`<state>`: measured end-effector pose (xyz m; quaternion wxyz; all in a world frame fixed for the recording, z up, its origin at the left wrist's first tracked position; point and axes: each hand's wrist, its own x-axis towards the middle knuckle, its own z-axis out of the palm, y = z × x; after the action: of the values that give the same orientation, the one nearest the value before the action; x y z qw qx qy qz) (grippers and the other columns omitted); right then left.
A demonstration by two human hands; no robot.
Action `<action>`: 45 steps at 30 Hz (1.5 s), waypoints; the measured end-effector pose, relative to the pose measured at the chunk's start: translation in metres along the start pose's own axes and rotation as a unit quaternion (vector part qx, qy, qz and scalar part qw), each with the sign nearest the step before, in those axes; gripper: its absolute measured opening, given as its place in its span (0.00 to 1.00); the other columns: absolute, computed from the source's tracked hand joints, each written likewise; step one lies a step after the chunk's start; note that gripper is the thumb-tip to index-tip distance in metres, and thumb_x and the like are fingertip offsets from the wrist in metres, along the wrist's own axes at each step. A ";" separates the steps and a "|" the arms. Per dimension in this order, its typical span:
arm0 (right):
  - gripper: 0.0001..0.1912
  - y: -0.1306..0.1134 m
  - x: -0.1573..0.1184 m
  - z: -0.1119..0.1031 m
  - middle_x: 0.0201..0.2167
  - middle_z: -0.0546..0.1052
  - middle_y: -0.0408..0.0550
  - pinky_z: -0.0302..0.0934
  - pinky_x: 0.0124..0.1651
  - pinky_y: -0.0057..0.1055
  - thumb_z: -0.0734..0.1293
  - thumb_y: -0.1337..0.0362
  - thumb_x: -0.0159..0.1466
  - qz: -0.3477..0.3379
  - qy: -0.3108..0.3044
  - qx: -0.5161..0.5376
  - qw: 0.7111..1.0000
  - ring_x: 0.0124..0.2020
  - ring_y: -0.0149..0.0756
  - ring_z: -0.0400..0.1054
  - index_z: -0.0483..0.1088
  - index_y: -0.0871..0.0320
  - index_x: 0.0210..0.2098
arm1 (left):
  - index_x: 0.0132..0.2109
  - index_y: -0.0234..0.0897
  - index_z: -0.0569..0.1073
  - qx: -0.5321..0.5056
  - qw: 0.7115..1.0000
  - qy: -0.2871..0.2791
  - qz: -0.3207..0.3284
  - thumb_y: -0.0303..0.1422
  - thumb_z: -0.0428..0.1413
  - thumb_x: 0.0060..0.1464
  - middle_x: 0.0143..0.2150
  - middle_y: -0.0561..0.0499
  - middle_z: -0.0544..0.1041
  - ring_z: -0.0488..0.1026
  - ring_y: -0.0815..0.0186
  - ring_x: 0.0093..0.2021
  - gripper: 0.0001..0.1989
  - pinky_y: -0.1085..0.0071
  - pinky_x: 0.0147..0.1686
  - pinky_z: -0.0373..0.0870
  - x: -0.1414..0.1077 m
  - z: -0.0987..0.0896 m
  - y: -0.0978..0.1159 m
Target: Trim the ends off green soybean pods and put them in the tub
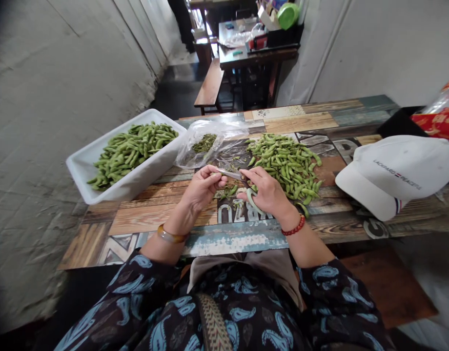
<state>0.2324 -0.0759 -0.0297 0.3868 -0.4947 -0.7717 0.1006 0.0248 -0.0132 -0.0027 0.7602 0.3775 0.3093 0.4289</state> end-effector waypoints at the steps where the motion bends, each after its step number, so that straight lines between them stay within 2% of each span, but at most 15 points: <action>1: 0.32 -0.001 0.000 0.000 0.45 0.72 0.54 0.71 0.45 0.41 0.74 0.55 0.60 -0.003 -0.001 -0.001 1.000 0.37 0.41 0.71 0.66 0.55 0.61 | 0.33 0.32 0.71 0.000 1.000 -0.004 0.002 0.30 0.71 0.39 0.25 0.51 0.79 0.77 0.71 0.27 0.17 0.79 0.29 0.74 0.000 0.001 -0.001; 7: 0.32 -0.002 0.000 0.000 0.46 0.72 0.54 0.71 0.46 0.41 0.74 0.55 0.60 -0.007 0.000 0.001 1.000 0.39 0.41 0.71 0.66 0.56 0.61 | 0.32 0.32 0.70 0.007 1.000 -0.016 0.002 0.31 0.72 0.39 0.26 0.51 0.80 0.78 0.71 0.27 0.18 0.79 0.30 0.75 0.000 0.002 -0.003; 19: 0.28 0.003 0.000 0.002 0.42 0.73 0.51 0.69 0.38 0.36 0.72 0.53 0.62 -0.028 0.008 0.007 1.000 0.32 0.37 0.67 0.68 0.55 0.58 | 0.32 0.31 0.71 0.032 0.999 -0.017 -0.017 0.33 0.71 0.40 0.25 0.50 0.80 0.76 0.73 0.23 0.18 0.79 0.28 0.73 -0.003 0.005 -0.004; 26: 0.30 0.002 0.000 0.001 0.44 0.72 0.52 0.69 0.40 0.37 0.73 0.54 0.61 -0.021 0.001 0.010 1.000 0.33 0.38 0.68 0.67 0.54 0.59 | 0.32 0.33 0.69 0.053 0.998 -0.007 0.019 0.33 0.70 0.41 0.24 0.53 0.78 0.75 0.73 0.24 0.17 0.78 0.29 0.73 -0.003 0.005 -0.003; 34: 0.31 0.003 0.000 0.001 0.45 0.71 0.52 0.70 0.43 0.39 0.74 0.55 0.60 -0.029 -0.005 0.021 0.999 0.38 0.40 0.69 0.66 0.53 0.61 | 0.34 0.33 0.70 0.111 0.991 -0.016 0.069 0.35 0.68 0.44 0.25 0.51 0.80 0.76 0.71 0.24 0.16 0.76 0.28 0.73 -0.003 0.004 -0.006; 45: 0.28 0.006 -0.002 0.002 0.43 0.73 0.53 0.69 0.44 0.38 0.73 0.54 0.61 -0.025 -0.011 0.030 0.999 0.39 0.41 0.70 0.69 0.55 0.58 | 0.34 0.32 0.72 0.122 0.990 -0.007 0.070 0.33 0.68 0.44 0.26 0.50 0.80 0.76 0.70 0.25 0.14 0.75 0.29 0.73 -0.004 0.003 -0.004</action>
<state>0.2352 -0.0738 -0.0354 0.3949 -0.4625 -0.7848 0.1195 0.0272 -0.0191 -0.0037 0.6786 0.4914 0.3264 0.4377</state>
